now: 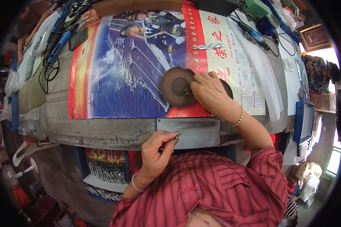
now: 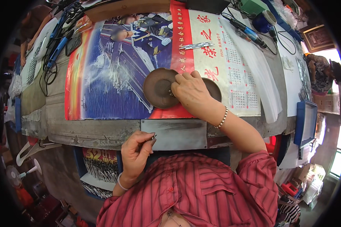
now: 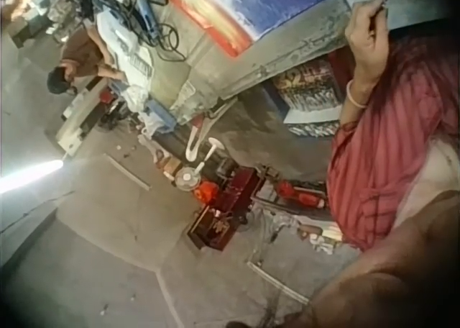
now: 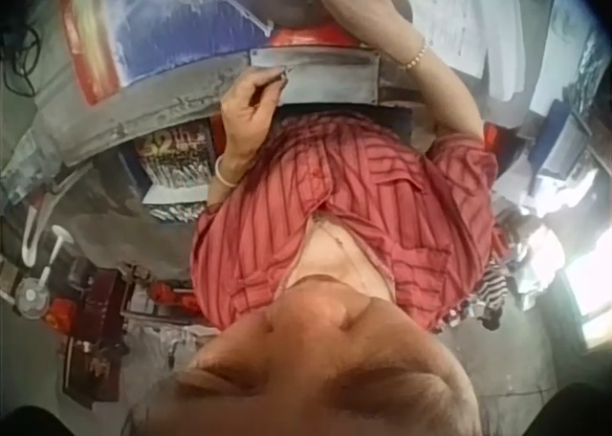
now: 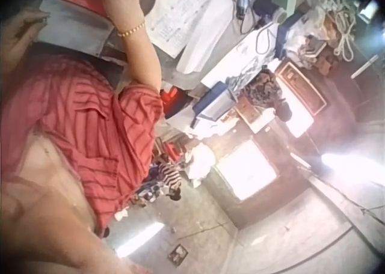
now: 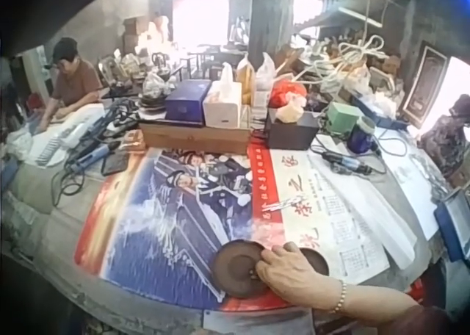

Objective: Manually assembling small hardware components by inserting pins into connector housings.

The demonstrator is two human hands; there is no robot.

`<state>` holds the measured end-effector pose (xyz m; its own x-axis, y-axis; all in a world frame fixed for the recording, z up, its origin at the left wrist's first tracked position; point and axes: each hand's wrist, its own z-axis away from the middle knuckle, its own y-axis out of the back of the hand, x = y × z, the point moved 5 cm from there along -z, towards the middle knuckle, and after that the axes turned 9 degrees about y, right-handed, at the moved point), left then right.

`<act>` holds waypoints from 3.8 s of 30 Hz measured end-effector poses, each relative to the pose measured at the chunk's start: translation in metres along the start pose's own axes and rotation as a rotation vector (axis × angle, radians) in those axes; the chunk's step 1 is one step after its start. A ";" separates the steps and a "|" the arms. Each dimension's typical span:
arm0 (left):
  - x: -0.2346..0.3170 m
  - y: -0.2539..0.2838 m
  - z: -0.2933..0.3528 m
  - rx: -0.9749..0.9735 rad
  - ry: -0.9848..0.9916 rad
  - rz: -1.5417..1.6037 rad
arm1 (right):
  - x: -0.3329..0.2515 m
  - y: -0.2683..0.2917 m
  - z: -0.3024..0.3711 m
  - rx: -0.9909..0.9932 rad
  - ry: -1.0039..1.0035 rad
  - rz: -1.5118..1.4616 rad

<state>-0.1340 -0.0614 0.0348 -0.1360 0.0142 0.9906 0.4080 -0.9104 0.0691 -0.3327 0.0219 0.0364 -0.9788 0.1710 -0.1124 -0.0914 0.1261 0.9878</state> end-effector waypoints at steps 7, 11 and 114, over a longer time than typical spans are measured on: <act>-0.014 0.003 0.002 0.014 0.176 0.348 | -0.004 0.026 0.004 0.066 0.004 -0.198; -0.017 -0.007 -0.001 -0.028 0.236 0.589 | -0.042 0.058 0.022 0.222 -0.108 -0.738; -0.015 -0.053 0.009 -0.258 0.185 0.136 | -0.014 0.009 0.183 0.984 -0.660 -0.918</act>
<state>-0.1455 -0.0098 0.0175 -0.2673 -0.1679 0.9489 0.1954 -0.9737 -0.1172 -0.2862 0.1999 0.0273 -0.3691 0.0345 -0.9287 -0.1928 0.9747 0.1128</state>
